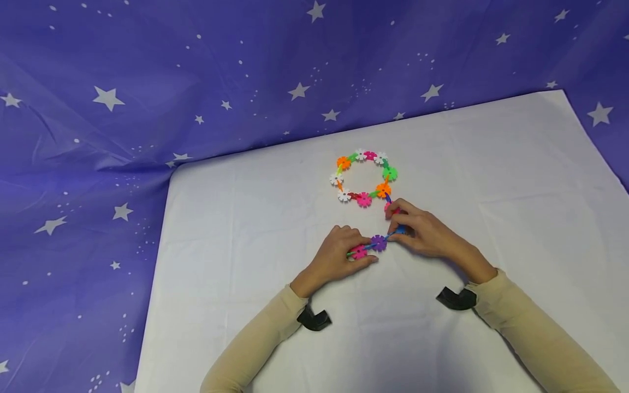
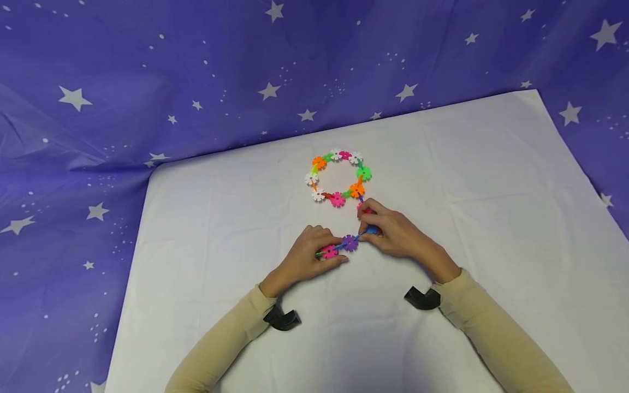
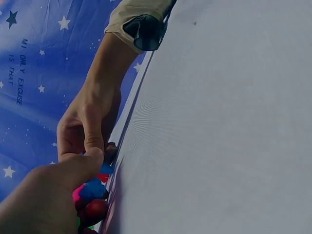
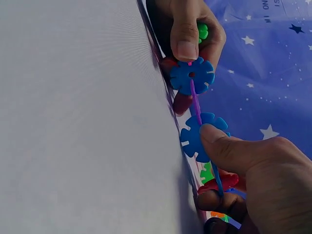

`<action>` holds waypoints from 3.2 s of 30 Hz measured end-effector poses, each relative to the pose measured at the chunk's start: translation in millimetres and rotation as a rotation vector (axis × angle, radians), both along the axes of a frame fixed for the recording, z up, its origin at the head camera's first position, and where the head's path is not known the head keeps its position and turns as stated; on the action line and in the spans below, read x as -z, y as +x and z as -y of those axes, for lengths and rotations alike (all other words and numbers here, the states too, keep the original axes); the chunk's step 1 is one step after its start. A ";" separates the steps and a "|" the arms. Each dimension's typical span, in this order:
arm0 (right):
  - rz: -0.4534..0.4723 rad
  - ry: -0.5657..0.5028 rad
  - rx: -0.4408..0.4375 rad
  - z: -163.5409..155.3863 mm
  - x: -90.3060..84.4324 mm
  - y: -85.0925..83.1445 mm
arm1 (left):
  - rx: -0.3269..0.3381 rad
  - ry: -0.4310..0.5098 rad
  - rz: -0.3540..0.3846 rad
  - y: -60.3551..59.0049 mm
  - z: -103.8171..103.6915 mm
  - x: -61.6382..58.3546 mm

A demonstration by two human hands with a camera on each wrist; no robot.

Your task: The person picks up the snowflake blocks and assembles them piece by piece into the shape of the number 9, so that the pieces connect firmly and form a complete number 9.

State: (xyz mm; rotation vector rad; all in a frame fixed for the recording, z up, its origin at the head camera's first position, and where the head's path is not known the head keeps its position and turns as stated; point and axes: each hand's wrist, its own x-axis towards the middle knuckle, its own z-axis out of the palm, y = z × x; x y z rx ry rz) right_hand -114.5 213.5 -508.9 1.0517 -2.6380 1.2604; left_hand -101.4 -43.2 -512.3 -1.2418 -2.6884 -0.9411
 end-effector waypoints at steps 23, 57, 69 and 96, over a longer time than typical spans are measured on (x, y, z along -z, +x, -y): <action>0.056 0.031 0.186 -24.1 -7.0 -26.9 | 0.242 0.030 0.294 -8.2 33.1 -12.4; 0.304 -0.042 -0.119 -23.1 -9.4 -17.2 | 0.285 0.072 0.282 -5.4 37.1 -7.5; 0.267 -0.081 -0.196 -6.8 -4.4 -20.1 | 0.282 0.070 0.233 -3.7 39.2 -9.1; 0.328 0.079 0.072 -10.9 -3.7 -72.7 | 0.278 0.010 0.221 -4.6 19.0 -7.6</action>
